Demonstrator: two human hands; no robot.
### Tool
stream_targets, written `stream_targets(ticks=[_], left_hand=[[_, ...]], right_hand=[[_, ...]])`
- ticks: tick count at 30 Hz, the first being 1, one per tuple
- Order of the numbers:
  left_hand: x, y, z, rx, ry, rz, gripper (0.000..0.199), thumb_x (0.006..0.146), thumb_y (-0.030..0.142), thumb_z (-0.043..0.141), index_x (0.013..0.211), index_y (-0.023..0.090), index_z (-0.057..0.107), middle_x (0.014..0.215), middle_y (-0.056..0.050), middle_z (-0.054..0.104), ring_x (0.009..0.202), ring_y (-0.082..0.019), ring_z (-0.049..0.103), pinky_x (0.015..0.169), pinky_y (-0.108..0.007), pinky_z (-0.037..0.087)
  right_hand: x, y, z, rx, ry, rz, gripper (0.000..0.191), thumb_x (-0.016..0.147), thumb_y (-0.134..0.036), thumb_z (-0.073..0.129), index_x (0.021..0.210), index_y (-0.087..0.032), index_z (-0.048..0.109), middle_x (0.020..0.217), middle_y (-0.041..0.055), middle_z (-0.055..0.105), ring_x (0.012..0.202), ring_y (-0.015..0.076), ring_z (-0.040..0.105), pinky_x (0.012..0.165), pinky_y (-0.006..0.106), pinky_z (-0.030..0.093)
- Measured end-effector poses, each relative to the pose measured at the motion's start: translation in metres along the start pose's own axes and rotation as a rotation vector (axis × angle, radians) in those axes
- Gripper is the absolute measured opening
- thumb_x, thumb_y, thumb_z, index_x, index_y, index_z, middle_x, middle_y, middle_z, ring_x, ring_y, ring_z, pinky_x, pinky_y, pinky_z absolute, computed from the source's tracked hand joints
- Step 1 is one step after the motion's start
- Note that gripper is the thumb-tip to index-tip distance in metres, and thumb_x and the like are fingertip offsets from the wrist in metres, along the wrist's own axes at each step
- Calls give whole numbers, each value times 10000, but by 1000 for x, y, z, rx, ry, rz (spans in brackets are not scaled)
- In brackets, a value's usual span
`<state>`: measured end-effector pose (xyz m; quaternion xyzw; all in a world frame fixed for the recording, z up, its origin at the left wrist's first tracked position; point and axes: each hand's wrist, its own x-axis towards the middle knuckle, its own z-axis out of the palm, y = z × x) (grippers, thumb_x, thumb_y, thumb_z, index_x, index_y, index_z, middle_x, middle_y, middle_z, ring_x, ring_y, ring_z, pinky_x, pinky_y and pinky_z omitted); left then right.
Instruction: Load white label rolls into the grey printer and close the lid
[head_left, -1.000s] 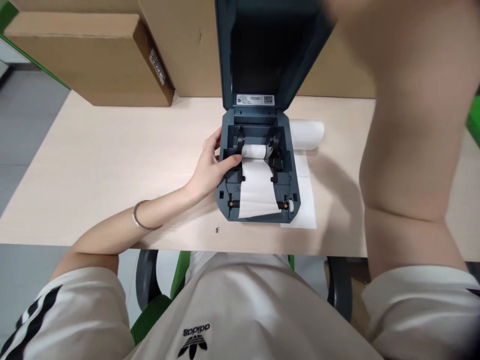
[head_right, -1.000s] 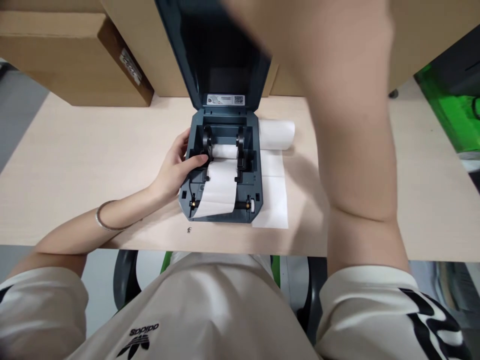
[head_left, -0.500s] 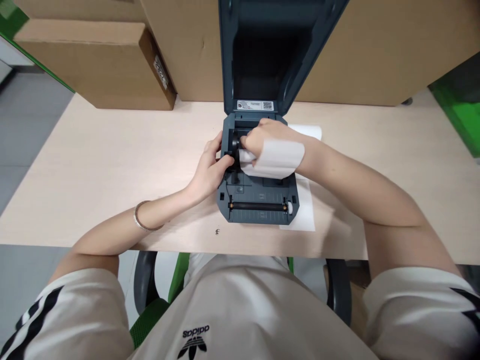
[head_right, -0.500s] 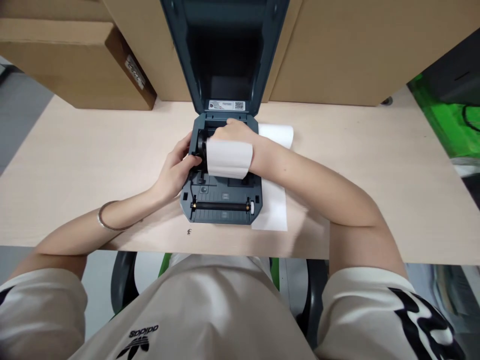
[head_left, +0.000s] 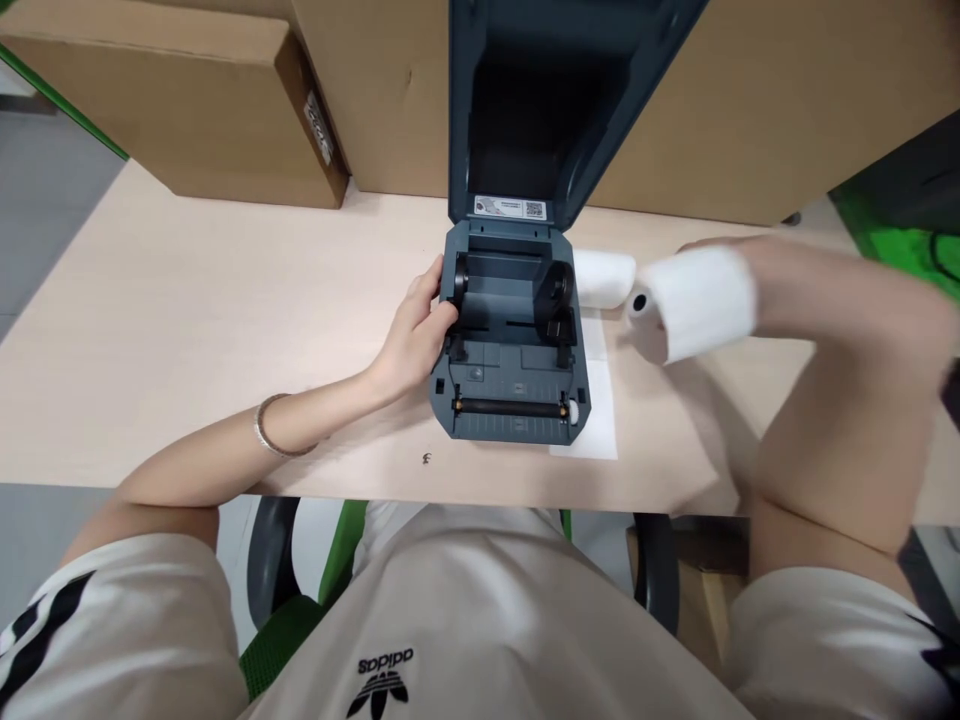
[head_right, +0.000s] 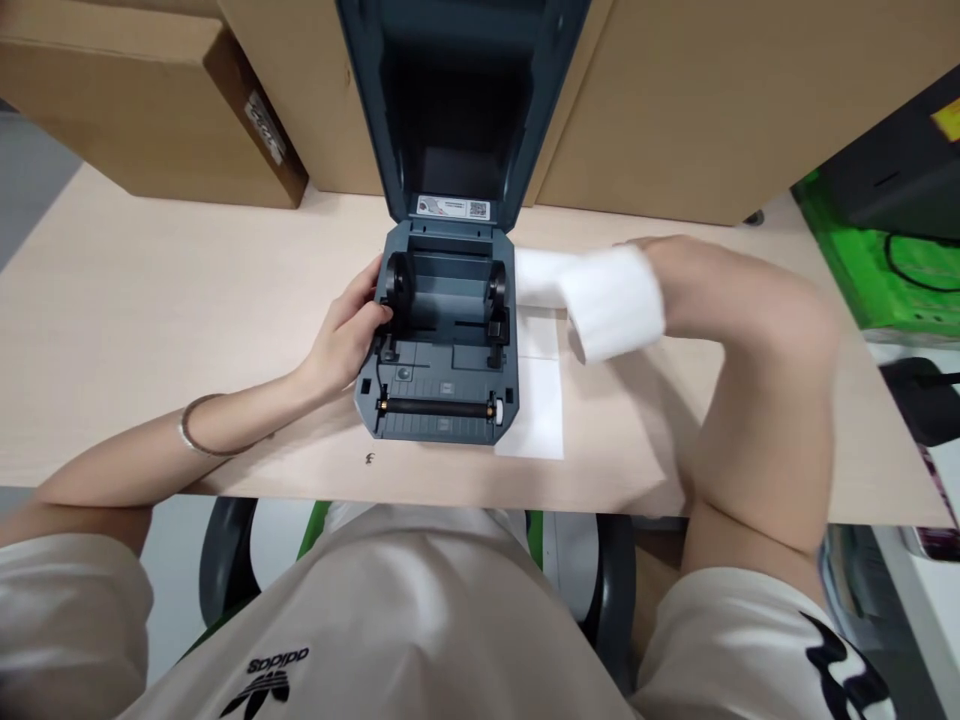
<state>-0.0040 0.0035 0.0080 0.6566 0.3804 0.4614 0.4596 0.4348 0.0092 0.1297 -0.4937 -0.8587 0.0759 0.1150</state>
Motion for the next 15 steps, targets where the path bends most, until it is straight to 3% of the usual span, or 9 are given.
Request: stream_targets(ticks=[3,6,10,15], left_hand=[[-2,7,2,27,12,-45,801,939,322,701,1739,289,695,1770,-59,757,1699,-402,621,1490,-559,476],[-3,12,3,50,5,-66,815,943,316,668,1755,240,674,1797,-94,732,1717,-401,608,1490,-547,469],[-4,12,2,34,7,-67,791,959,302,675,1750,287,684,1793,-69,736,1709,-389,612,1497,-547,460],[-4,9,0,39,-2,-67,797,957,288,672,1754,307,679,1799,-56,725,1717,-390,602,1507,-556,451]], right_hand=[[7,15,19,-74,-245,328,391,909,-604,902,953,-230,796,905,145,833,700,241,676,666,425,577],[16,16,27,-102,-341,509,330,859,-427,906,1086,-231,768,1150,180,858,907,330,752,823,490,630],[25,7,33,-51,-413,585,395,885,-401,861,1238,-238,794,1317,155,843,1131,375,783,1013,515,639],[27,-6,29,-35,-443,589,521,925,-347,800,1428,-216,820,1441,202,830,1243,409,778,1110,532,618]])
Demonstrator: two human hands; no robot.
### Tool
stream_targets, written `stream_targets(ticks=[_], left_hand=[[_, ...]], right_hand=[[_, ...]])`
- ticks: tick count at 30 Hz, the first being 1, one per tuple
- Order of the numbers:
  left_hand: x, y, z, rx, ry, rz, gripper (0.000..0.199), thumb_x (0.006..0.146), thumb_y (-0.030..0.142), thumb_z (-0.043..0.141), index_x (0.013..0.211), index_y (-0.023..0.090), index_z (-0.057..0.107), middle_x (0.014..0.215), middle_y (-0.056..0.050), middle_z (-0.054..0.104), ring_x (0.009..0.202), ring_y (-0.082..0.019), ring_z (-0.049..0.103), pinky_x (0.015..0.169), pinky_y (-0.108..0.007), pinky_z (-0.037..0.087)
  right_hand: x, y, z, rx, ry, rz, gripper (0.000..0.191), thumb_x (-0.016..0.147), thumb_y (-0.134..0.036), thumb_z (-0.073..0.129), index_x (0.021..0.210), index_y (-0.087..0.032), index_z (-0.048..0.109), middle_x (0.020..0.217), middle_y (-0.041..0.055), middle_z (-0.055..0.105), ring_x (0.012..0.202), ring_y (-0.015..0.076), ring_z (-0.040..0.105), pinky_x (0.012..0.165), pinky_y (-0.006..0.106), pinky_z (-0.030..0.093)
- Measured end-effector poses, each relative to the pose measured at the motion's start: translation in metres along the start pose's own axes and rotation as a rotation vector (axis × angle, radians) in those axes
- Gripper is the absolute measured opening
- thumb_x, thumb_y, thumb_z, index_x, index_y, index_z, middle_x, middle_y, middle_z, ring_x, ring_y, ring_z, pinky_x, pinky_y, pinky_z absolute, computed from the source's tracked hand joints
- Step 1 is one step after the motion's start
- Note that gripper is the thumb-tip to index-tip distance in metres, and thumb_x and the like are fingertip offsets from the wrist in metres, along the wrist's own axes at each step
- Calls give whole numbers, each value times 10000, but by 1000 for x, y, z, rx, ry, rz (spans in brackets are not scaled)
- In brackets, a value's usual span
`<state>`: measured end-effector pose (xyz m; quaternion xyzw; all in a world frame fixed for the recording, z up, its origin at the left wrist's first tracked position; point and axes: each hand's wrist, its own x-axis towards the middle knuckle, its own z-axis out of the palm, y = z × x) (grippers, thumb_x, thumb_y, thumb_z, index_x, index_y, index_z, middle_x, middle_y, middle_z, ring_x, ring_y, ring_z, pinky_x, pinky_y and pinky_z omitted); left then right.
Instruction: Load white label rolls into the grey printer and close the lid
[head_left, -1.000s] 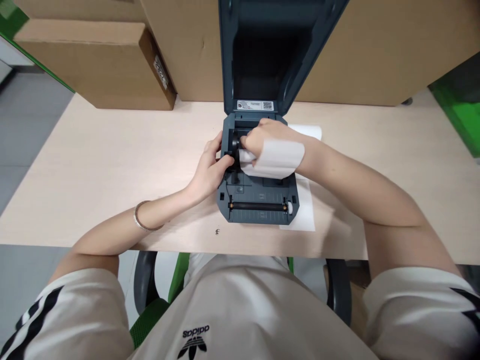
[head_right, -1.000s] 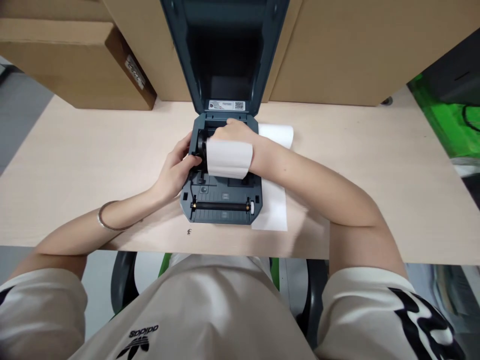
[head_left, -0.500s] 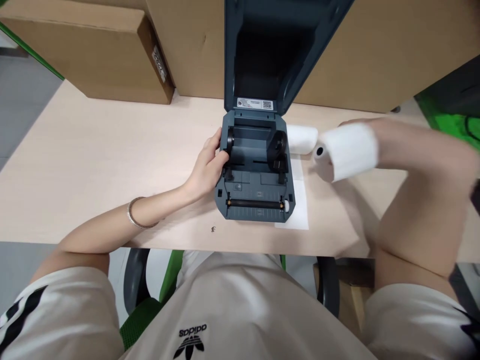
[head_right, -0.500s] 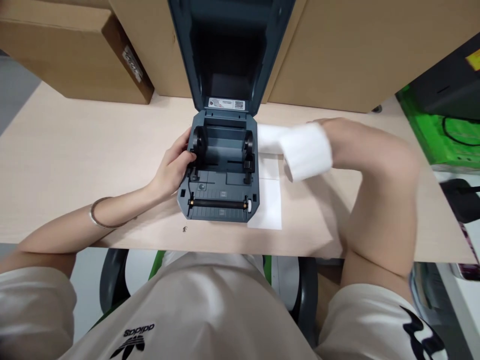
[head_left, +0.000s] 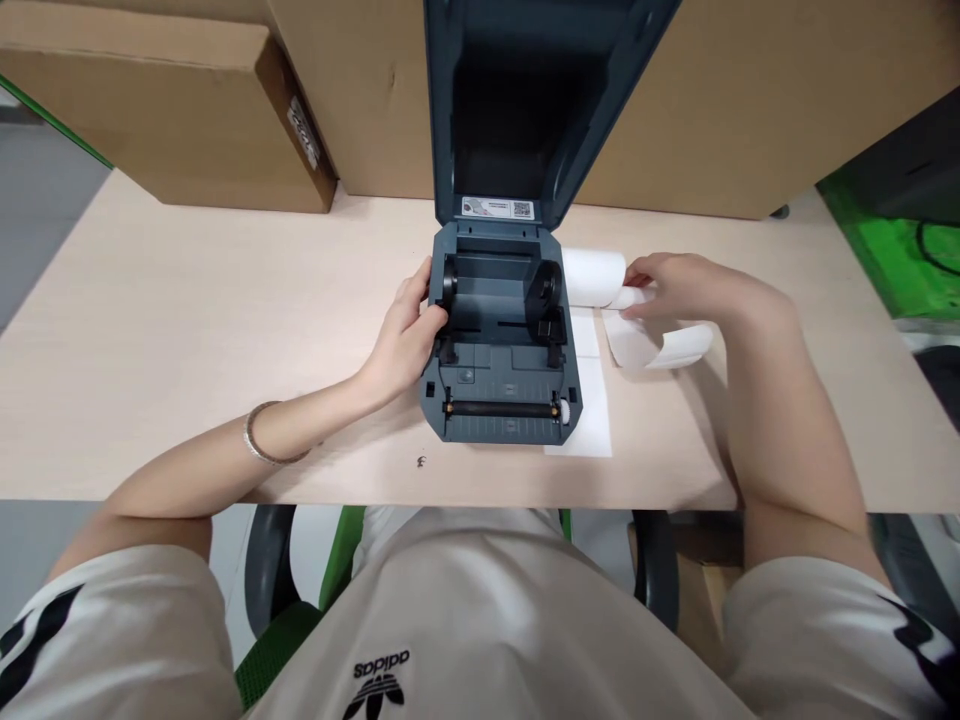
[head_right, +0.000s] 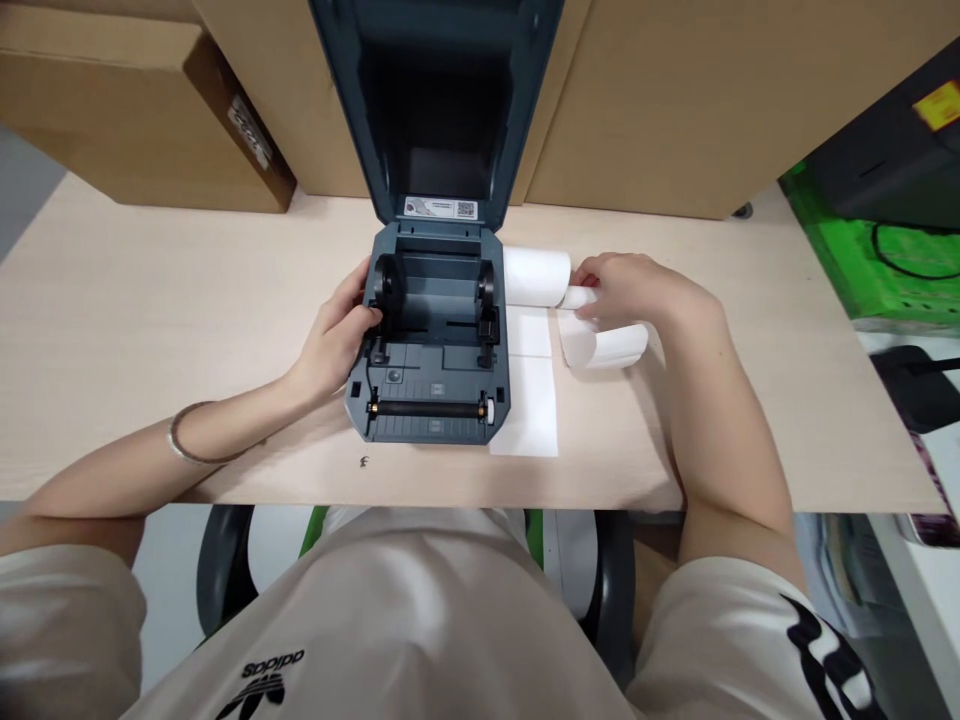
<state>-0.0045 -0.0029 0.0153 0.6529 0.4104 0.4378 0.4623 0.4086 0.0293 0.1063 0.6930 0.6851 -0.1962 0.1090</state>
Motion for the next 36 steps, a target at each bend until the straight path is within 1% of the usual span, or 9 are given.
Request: stream_targets(ticks=[5,10,13,15,17,20,26,31,36], left_hand=[[0,0,1,-3,10,8,787,955,307,677,1742,291,688,1802,-56,732,1721,-389,594,1505,-552,452],[1,-1,3,-20,27,-1,764,935,316,683,1697,292,724,1797,-51,737,1729,-394,590,1511,-546,449],[1,1,5,-7,17,27,761,937,345,669,1693,266,712,1768,-70,754,1732,-400,589,1511,-561,446],[1,1,5,6,17,25,784,940,369,667,1714,244,690,1766,-95,752,1738,-414,586,1517,-587,435],[1,1,5,16,19,18,778,933,389,668,1693,225,708,1807,-113,720,1766,-439,557,1530,-618,416],[0,-1,4,20,19,21,793,946,402,681,1720,230,701,1865,-109,677,1794,-443,529,1542,-622,407],[1,-9,0,10,15,15,831,995,375,713,1815,273,630,1911,-77,644,1816,-398,521,1564,-559,396],[4,-13,1,-26,7,39,783,985,357,714,1765,300,671,1904,-51,653,1818,-392,509,1560,-537,390],[4,-5,4,11,13,66,735,1013,354,678,1742,263,672,1856,-102,694,1763,-397,579,1518,-551,433]], right_hand=[[-23,-1,-18,11,78,-65,626,1037,-420,752,1619,-189,775,1699,254,714,1481,434,718,1236,529,562],[-21,-32,-16,-26,194,-314,963,1012,-572,847,1802,-78,605,1827,317,585,1731,478,520,1442,576,397],[-4,-56,-5,-66,172,-398,785,931,-450,876,1637,-138,731,1654,226,749,1607,440,641,1534,639,223],[3,-67,-3,-88,169,-370,669,873,-377,855,1502,-158,788,1475,190,830,1433,429,733,1453,645,365],[1,-72,-6,-103,163,-304,685,811,-363,856,1465,-170,788,1388,179,849,1296,433,763,1214,575,561],[-18,-68,-19,-91,147,-234,739,801,-417,878,1502,-214,758,1378,165,851,1160,397,781,986,491,598],[-78,-47,-53,-49,327,-166,856,722,-718,848,1480,-341,723,1404,157,817,1302,472,774,1117,609,626],[-109,-63,-69,72,425,-327,1037,663,-1055,617,1400,-337,752,1385,106,806,1310,435,777,1195,619,635],[-89,-126,-52,88,229,-637,760,736,-668,793,1424,-346,790,1400,78,840,1257,395,788,1175,556,634]])
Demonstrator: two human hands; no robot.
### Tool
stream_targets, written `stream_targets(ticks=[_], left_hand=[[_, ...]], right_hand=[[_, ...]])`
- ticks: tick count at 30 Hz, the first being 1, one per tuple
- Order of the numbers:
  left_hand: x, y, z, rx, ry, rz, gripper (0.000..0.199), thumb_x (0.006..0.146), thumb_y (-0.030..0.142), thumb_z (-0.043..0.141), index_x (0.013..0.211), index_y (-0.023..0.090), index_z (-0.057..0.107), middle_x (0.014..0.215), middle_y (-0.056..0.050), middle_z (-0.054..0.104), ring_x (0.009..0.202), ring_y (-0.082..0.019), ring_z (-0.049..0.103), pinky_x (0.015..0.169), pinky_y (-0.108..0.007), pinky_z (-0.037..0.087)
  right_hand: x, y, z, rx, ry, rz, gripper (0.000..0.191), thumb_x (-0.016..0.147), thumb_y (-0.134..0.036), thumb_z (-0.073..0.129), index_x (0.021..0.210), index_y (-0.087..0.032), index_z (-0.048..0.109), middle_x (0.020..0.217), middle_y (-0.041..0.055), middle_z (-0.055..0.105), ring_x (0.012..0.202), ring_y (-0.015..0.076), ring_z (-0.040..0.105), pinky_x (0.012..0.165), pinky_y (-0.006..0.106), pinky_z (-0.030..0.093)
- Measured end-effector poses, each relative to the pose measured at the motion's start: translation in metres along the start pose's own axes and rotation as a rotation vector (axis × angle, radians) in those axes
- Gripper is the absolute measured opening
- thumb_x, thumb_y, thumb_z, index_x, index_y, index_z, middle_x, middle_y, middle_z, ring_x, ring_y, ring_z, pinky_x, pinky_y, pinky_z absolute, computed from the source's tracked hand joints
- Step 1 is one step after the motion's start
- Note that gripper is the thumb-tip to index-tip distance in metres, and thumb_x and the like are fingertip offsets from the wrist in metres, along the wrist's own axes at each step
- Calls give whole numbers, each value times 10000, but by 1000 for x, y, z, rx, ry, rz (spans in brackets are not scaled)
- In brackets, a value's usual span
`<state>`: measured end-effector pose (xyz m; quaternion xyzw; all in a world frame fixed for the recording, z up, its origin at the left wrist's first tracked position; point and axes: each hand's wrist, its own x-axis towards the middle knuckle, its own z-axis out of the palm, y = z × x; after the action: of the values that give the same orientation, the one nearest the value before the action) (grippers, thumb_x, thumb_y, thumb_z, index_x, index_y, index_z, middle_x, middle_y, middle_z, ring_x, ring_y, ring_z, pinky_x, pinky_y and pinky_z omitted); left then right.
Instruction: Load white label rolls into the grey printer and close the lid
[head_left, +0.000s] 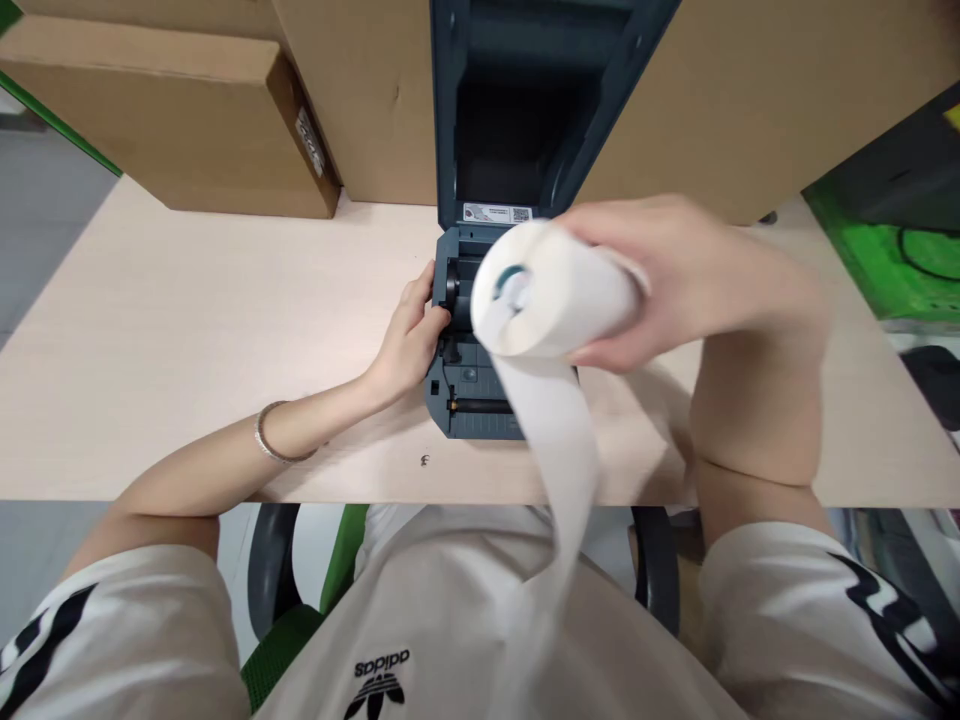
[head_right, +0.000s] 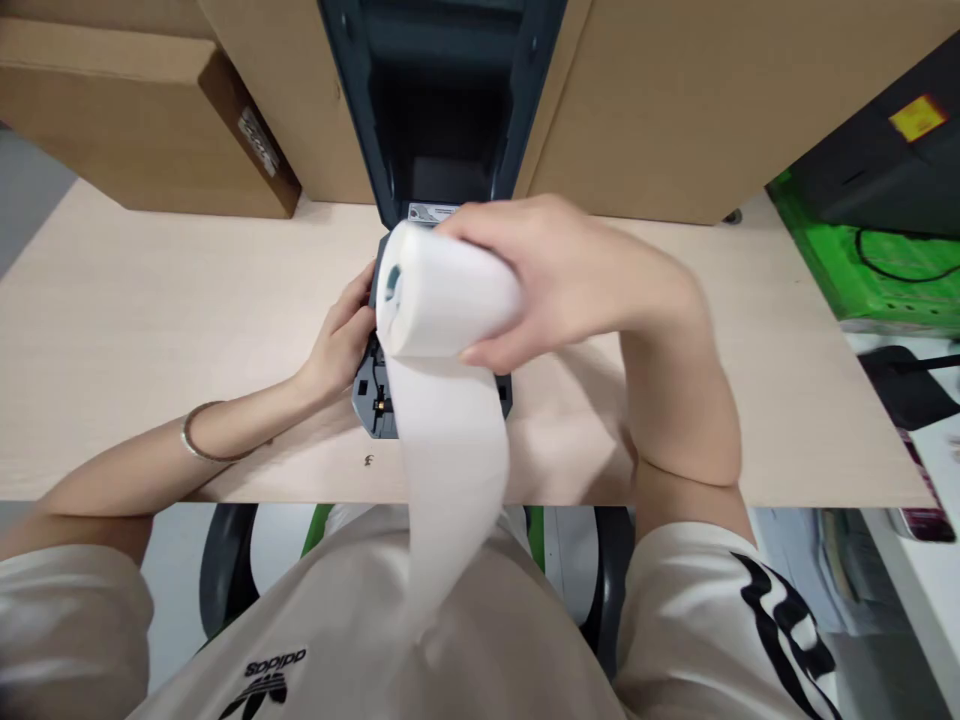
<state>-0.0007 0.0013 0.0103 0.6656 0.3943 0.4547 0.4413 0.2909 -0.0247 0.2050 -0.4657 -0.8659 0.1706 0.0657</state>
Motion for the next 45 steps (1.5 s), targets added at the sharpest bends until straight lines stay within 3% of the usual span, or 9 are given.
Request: stream_targets(ticks=[4,7,15,22,25,29,35,41,45], left_hand=[[-2,7,2,21,28,-71,769,1001,398,694,1749,227,648,1846,-149,688,1755,-423,584,1510,-581,441],[-3,6,2,3,11,-87,800,988,403,685,1767,237,624,1891,-137,643,1805,-426,524,1542,-598,394],[-3,4,3,20,21,-121,919,956,408,676,1838,178,556,1972,-162,535,1887,-454,399,1587,-638,314],[-2,3,4,43,3,-78,869,968,396,666,1822,248,596,1869,-117,671,1806,-424,511,1531,-599,418],[-2,1,3,54,-7,-78,879,992,404,658,1847,225,557,1880,-137,653,1825,-423,493,1546,-596,395],[-2,-5,1,57,-9,-58,862,1018,408,660,1847,199,551,1937,-152,587,1866,-420,444,1579,-585,337],[0,-8,1,35,6,-40,822,1001,379,679,1812,267,601,1920,-104,620,1858,-403,463,1583,-581,338],[-2,0,8,-22,40,-103,912,932,384,684,1818,215,549,1940,-147,587,1833,-395,506,1573,-584,374],[-3,2,9,-40,67,-136,833,984,473,676,1775,239,566,1941,-138,576,1850,-388,477,1575,-571,374]], right_hand=[[36,-9,28,-104,-77,-12,719,784,-472,873,1476,-306,766,1438,71,852,1228,368,800,1005,461,623],[43,-4,32,-136,-96,67,724,752,-430,918,1444,-289,758,1370,64,869,1115,337,800,853,403,566],[59,-5,37,-261,-198,129,583,794,-402,915,1338,-247,774,1369,102,856,1135,376,800,833,436,515],[80,0,58,-372,-225,126,625,916,-440,902,1449,-148,756,1387,176,848,1160,406,807,896,449,535],[66,-7,62,-431,-187,87,638,1007,-387,833,1552,-67,744,1496,257,813,1318,465,797,1076,511,590],[17,-29,77,-385,-7,-19,587,1216,-360,532,1678,-59,734,1655,287,764,1467,469,772,1218,602,615],[-55,-56,128,-362,85,-169,836,1233,-685,566,1812,-93,687,1868,245,591,1720,493,637,1328,672,643],[-62,-60,155,-316,48,-164,1103,1132,-829,688,1903,-52,558,1961,276,422,1833,588,452,1418,802,535],[-61,-66,131,-284,47,-178,982,1140,-854,643,1813,-142,703,1896,237,555,1764,564,566,1352,803,597]])
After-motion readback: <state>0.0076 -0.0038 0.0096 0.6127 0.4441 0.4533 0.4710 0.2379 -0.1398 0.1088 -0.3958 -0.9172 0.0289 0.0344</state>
